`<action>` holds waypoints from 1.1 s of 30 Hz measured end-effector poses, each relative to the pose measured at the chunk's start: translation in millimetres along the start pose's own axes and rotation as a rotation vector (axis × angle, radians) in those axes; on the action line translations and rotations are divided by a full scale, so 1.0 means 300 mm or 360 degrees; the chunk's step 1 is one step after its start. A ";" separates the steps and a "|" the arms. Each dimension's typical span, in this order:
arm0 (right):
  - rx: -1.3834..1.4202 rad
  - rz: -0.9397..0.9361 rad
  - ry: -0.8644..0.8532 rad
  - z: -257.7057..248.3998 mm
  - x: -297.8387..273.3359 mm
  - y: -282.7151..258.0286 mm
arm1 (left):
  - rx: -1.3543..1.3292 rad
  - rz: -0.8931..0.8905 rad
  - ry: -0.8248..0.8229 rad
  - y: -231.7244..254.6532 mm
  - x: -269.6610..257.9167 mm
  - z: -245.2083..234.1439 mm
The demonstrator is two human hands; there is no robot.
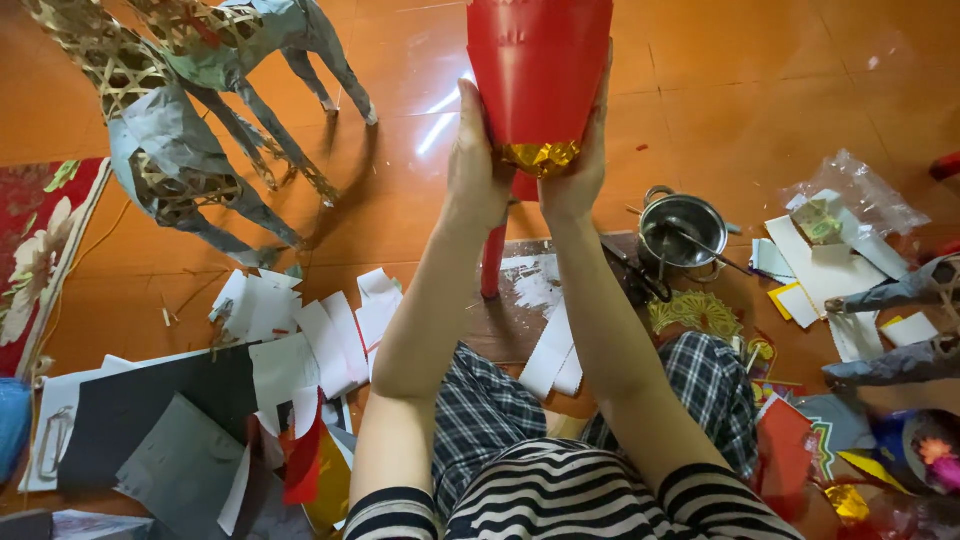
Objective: Decorating a paper-mache animal figure with red paper and adhesive
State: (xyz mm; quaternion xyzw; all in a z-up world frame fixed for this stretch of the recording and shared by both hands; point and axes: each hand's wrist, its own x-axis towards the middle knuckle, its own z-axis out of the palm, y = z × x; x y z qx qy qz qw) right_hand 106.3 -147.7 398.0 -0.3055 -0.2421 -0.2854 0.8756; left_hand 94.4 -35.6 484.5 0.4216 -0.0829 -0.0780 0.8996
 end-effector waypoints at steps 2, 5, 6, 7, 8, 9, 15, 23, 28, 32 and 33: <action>0.0002 0.0050 0.0035 -0.004 -0.001 0.004 | 0.0014 0.0015 -0.0105 -0.004 0.012 -0.014; 0.0281 0.0111 0.0050 0.010 0.003 0.001 | -0.0087 -0.0071 -0.0069 -0.007 0.035 -0.037; 0.0247 0.0082 0.0009 0.013 0.001 0.001 | -0.0101 -0.0085 -0.0179 -0.018 0.052 -0.062; 0.0212 0.0052 -0.0032 0.015 -0.002 0.001 | -0.0114 -0.0098 -0.0290 -0.029 0.068 -0.087; 0.0210 0.0055 -0.0029 0.015 -0.006 0.001 | -0.0116 -0.0101 -0.0287 -0.027 0.074 -0.093; 0.0211 0.0112 0.0011 0.014 -0.011 0.001 | -0.0139 -0.0149 -0.0252 -0.026 0.080 -0.100; 0.0041 0.0070 -0.0257 -0.090 -0.048 -0.077 | -0.0441 -0.0272 -0.0858 -0.082 0.068 -0.254; -0.0634 0.1039 0.0601 -0.845 -0.785 -0.328 | 0.0878 -0.0470 -0.0042 -0.555 -0.193 -0.592; -0.1992 0.1737 0.0404 -1.302 -1.186 -0.399 | 0.1728 -0.0363 -0.0143 -1.193 0.044 -0.698; -0.1400 0.1377 0.0870 -1.277 -1.221 -0.411 | 0.1757 -0.0004 0.0006 -1.094 0.013 -0.454; -0.1327 0.1335 0.0927 -1.281 -1.214 -0.405 | 0.1829 0.0015 0.0012 -1.096 0.009 -0.443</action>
